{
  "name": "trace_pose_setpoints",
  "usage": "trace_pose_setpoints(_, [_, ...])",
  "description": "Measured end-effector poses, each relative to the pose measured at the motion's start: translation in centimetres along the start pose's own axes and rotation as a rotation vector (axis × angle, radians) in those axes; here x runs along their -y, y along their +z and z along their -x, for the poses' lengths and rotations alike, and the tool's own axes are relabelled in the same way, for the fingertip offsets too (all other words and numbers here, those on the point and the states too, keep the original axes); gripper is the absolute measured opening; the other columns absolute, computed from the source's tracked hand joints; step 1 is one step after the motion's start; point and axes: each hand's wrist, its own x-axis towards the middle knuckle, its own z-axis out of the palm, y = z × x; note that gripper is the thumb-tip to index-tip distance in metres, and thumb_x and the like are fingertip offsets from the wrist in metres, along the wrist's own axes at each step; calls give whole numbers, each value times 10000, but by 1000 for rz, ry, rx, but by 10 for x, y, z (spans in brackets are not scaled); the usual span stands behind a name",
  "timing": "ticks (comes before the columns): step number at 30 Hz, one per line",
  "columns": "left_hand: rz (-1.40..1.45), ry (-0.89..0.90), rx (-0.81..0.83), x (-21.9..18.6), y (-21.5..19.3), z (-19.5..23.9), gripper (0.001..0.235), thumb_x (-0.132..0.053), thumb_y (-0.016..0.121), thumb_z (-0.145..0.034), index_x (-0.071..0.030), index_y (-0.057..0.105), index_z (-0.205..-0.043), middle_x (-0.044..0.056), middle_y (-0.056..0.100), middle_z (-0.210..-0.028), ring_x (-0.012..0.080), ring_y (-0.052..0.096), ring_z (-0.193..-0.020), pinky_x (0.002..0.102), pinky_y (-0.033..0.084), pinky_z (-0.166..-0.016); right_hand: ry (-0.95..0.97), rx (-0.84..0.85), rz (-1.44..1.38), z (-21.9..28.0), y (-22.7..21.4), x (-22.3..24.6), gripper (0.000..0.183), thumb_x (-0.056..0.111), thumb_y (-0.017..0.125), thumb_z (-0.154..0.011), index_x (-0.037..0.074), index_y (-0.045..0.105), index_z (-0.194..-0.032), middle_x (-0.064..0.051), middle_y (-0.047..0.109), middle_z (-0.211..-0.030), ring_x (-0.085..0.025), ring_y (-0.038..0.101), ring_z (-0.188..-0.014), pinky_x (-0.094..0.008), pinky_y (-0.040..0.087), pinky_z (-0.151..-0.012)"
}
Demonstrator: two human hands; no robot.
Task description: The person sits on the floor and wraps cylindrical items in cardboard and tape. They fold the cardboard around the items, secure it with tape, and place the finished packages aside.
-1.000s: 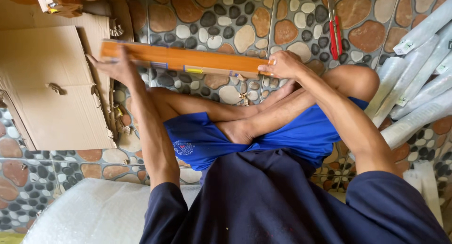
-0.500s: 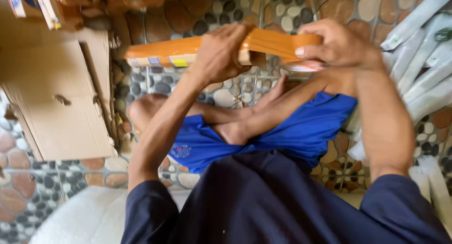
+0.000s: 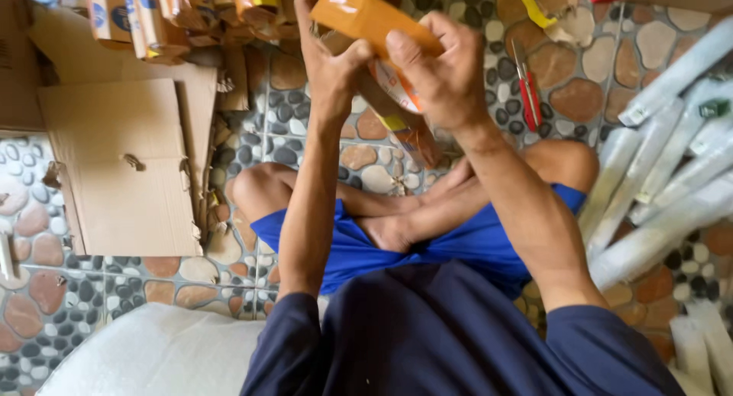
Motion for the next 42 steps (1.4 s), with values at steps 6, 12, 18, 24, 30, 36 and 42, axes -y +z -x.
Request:
trace_pose_setpoints(6, [-15, -358, -350, -18, -51, 14, 1440, -506, 1045, -641, -63, 163, -1690, 241, 324, -1730, 310, 510, -1510, 423, 492, -1262, -79, 93, 181, -11, 39, -6, 439, 314, 713, -1090, 97, 454, -810, 8, 416, -719, -121, 365, -690, -341, 321, -628])
trace_pose_setpoints(12, [154, -92, -410, 17, -158, 34, 716, 23, 811, -1009, -172, 521, -1633, 117, 508, -1682, 403, 724, -1283, 516, 610, -1097, -14, 654, 107, 22, -22, -109, 293, 344, 572, -925, 72, 482, -862, -45, 494, -782, -180, 422, -688, -339, 317, -609])
trace_pose_setpoints(18, [177, -363, -946, 56, -248, 74, 794, -238, 850, -782, -117, 530, -1498, 150, 714, -1035, 313, 689, -953, 449, 597, -876, 521, 801, 692, 77, -89, -191, 729, 715, 715, -874, 126, 361, -629, 8, 372, -593, -168, 378, -602, -377, 335, -621])
trace_pose_setpoints(24, [221, -347, -909, 95, -294, 101, 273, -226, 877, -748, -127, 696, -927, 91, 693, -867, 293, 705, -807, 485, 656, -819, 838, 948, 1128, 64, -38, -224, 902, 860, 622, -882, -13, 756, -1067, -245, 746, -1195, -451, 681, -1120, -531, 480, -959])
trace_pose_setpoints(30, [-1829, -142, -328, 148, -249, 156, 641, -453, 833, -994, -204, 565, -1519, 151, 590, -1433, 334, 630, -1288, 425, 519, -1095, 831, 875, 972, 85, -32, -219, 925, 893, 662, -768, 28, 823, -1053, -285, 770, -1153, -455, 699, -1201, -573, 539, -985])
trace_pose_setpoints(36, [-1585, 40, 1040, 190, -18, 216, 1323, -733, 888, -692, -133, 241, -1677, 181, 546, -1532, 330, 503, -1436, 551, 362, -1190, 521, 756, 963, 102, -65, -274, 679, 743, 706, -836, 68, 732, -905, -255, 756, -889, -479, 738, -1028, -620, 543, -854])
trace_pose_setpoints(42, [-1491, 464, 759, 274, 5, 245, 835, -343, 651, -853, -32, 401, -1586, 241, 591, -1202, 398, 618, -970, 537, 469, -853, 451, 579, 915, 120, -117, -286, 535, 576, 636, -971, 55, 732, -903, -297, 746, -892, -530, 710, -1002, -633, 532, -823])
